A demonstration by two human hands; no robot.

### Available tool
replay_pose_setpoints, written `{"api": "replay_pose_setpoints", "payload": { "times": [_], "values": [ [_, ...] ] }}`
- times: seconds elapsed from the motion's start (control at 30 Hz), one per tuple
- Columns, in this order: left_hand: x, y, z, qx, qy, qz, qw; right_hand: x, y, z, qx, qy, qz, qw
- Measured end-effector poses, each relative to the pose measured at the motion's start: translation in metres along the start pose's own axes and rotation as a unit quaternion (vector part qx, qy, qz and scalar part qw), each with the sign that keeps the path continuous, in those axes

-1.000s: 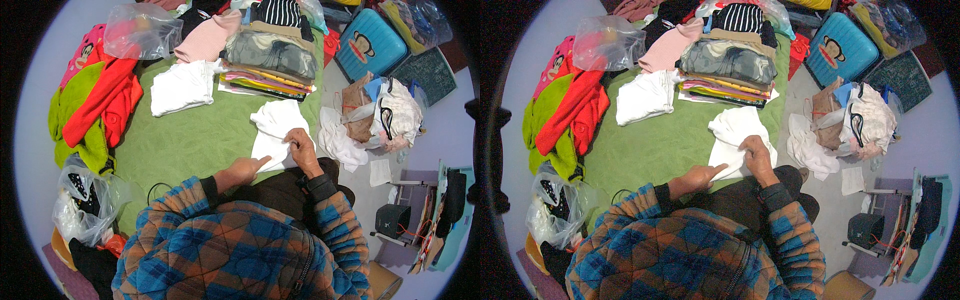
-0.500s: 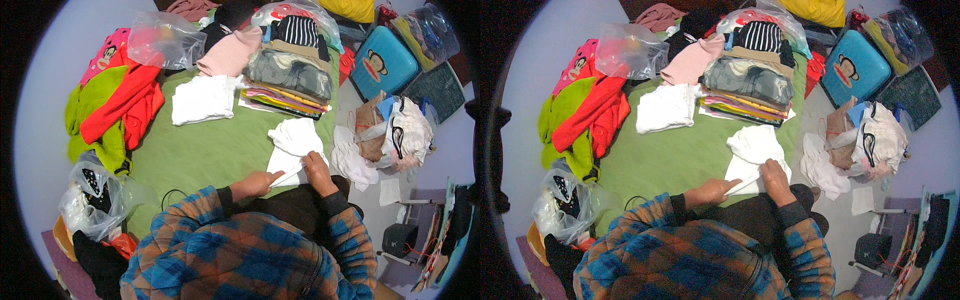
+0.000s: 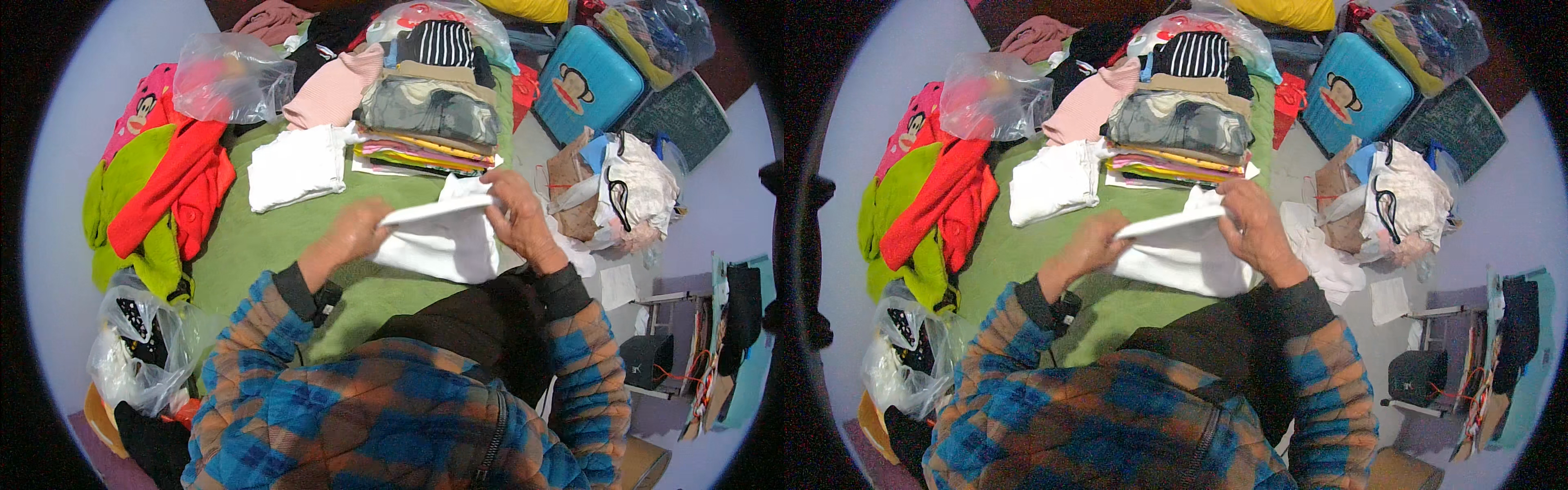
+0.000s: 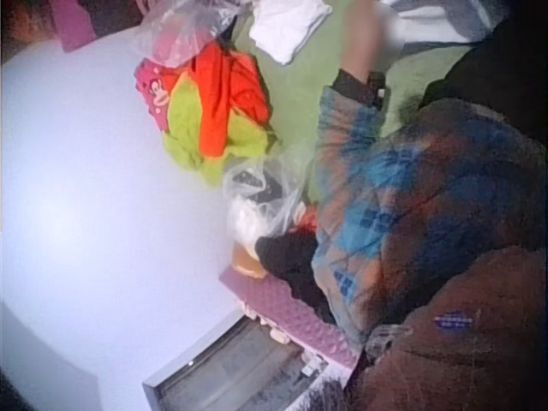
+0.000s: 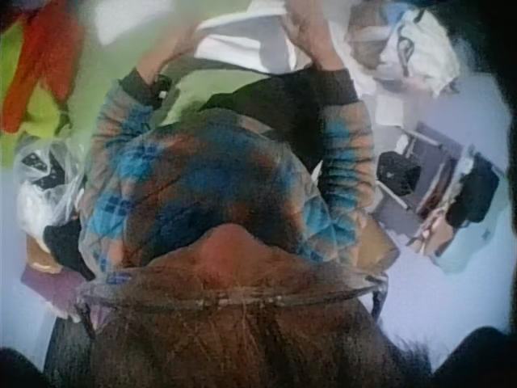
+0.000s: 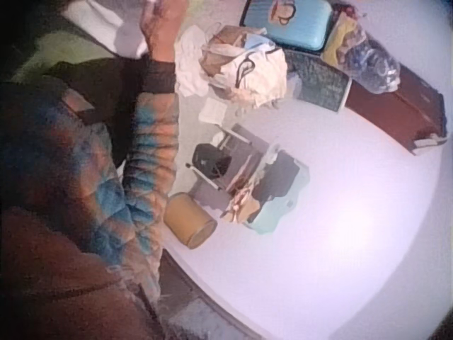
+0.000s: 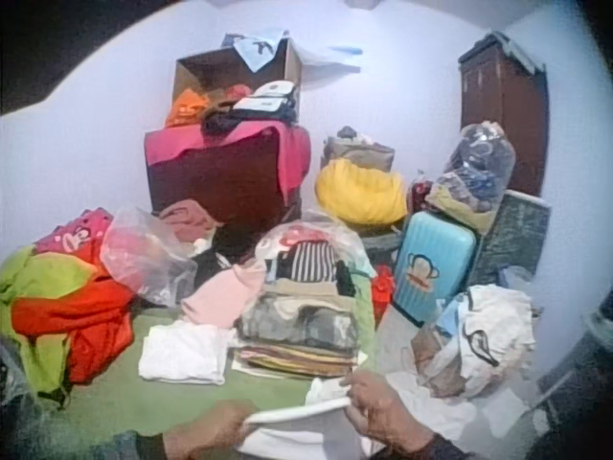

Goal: The person folds a white shirt on a green surface, smoothing and aligning the fabric, then folds it into a compact rectangle and places it on a stack of folded clothes. The person then picks up another white garment and begins folding it.

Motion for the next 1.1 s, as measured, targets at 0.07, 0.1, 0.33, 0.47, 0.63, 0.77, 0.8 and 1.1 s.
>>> {"api": "replay_pose_setpoints", "payload": {
  "times": [0.07, 0.1, 0.33, 0.47, 0.63, 0.77, 0.8, 1.1],
  "values": [
    [-0.007, 0.043, -0.017, 0.010, -0.043, -0.085, 0.995, -0.014, 0.020, 0.008, -0.029, -0.030, -0.022, 0.999],
    [-0.009, 0.056, -0.020, 0.038, -0.030, -0.095, 0.994, -0.018, 0.031, 0.014, -0.010, -0.036, -0.043, 0.998],
    [-0.010, 0.116, -0.051, 0.112, -0.052, -0.214, 0.969, -0.016, 0.071, 0.033, -0.057, -0.072, -0.150, 0.984],
    [-0.004, 0.142, -0.063, 0.094, -0.048, -0.235, 0.966, -0.010, 0.080, 0.031, -0.133, -0.094, -0.191, 0.968],
    [-0.004, 0.167, -0.059, 0.049, -0.062, -0.175, 0.981, -0.009, 0.074, 0.034, -0.176, -0.106, -0.158, 0.966],
    [-0.014, 0.173, -0.030, 0.028, -0.044, -0.127, 0.991, -0.020, 0.055, 0.034, -0.111, -0.091, -0.122, 0.982],
    [-0.017, 0.173, -0.021, 0.037, -0.021, -0.117, 0.992, -0.026, 0.049, 0.032, -0.103, -0.092, -0.114, 0.984],
    [-0.009, 0.225, -0.029, -0.053, -0.090, -0.221, 0.970, -0.054, 0.046, 0.042, -0.104, -0.058, -0.122, 0.985]
  ]
}}
Point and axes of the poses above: each hand's wrist, its own x-axis away from the middle knuckle, its own y-axis out of the back of the hand, z = x × y, the point moved 8 cm from there along -x, towards the middle knuckle, and after that the axes turned 8 degrees about -y, right-handed, at the moved point
